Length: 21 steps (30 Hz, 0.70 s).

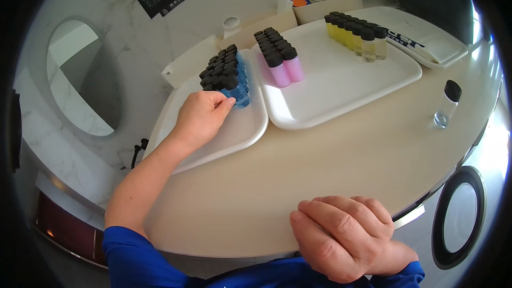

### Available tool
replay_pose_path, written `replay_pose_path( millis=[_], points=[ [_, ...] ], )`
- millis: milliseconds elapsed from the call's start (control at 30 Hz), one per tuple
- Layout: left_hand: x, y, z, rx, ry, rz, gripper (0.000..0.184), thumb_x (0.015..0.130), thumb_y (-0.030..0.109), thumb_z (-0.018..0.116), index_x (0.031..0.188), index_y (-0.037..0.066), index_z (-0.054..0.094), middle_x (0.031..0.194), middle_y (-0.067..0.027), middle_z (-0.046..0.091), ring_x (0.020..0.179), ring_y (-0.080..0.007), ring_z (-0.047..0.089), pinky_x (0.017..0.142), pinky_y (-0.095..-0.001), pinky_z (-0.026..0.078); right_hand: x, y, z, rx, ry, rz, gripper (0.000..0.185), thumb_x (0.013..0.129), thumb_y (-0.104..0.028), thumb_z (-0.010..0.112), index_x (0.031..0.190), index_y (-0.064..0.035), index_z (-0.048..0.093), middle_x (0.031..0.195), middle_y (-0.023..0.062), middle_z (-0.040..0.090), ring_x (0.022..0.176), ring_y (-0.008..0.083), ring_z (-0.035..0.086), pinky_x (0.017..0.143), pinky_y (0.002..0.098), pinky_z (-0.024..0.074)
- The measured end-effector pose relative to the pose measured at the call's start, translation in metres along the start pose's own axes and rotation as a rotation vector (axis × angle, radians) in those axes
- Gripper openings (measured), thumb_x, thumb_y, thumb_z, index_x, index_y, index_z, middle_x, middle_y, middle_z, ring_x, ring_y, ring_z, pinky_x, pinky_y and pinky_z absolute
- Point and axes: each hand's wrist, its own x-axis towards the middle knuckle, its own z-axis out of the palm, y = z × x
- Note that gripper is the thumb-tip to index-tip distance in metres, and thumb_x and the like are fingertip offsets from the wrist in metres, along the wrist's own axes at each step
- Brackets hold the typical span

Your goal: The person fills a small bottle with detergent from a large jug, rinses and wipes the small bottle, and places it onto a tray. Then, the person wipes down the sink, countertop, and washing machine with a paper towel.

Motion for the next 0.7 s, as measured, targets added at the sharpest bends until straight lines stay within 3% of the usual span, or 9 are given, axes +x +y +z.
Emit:
replay_pose_path(
  millis=[33,167,267,700],
  points=[
    [-0.001,-0.001,-0.003,-0.013,-0.021,-0.003,0.027,0.087,0.022,0.058,0.076,-0.002,0.064,0.054,-0.0065,0.056,0.049,-0.0137,0.049,0.050,-0.0298,0.038,0.002,-0.002,-0.003,0.027,-0.076,0.020,0.025,0.066,0.003,0.064,0.089,-0.0059,0.060,0.080,0.0084,0.063,0.068,0.0205,0.062,0.059,0.0296,0.0464],
    [-0.008,-0.008,-0.003,-0.138,-0.127,-0.025,0.022,0.087,0.018,0.059,0.085,-0.002,0.066,0.061,-0.0045,0.062,0.054,-0.0097,0.052,0.053,-0.0267,0.041,0.006,-0.008,-0.005,0.003,-0.137,0.056,0.025,0.068,0.003,0.063,0.091,-0.0061,0.059,0.079,0.0079,0.062,0.067,0.0203,0.061,0.059,0.0299,0.0460],
    [-0.010,-0.010,0.005,-0.220,-0.154,0.171,0.022,0.088,0.017,0.057,0.097,-0.001,0.066,0.073,-0.0063,0.066,0.062,-0.0089,0.057,0.059,-0.0250,0.045,0.007,-0.009,-0.004,-0.013,-0.128,0.062,0.025,0.068,0.003,0.062,0.092,-0.0063,0.059,0.078,0.0073,0.062,0.066,0.0203,0.061,0.059,0.0300,0.0456],
    [-0.001,-0.018,0.004,-0.098,-0.130,0.175,0.030,0.088,0.023,0.058,0.107,0.001,0.063,0.059,-0.0056,0.059,0.051,-0.0113,0.051,0.051,-0.0289,0.040,0.009,-0.015,-0.005,-0.041,-0.166,0.167,0.024,0.067,0.001,0.062,0.089,-0.0080,0.058,0.076,0.0058,0.062,0.065,0.0208,0.061,0.060,0.0323,0.0449]
  ],
)
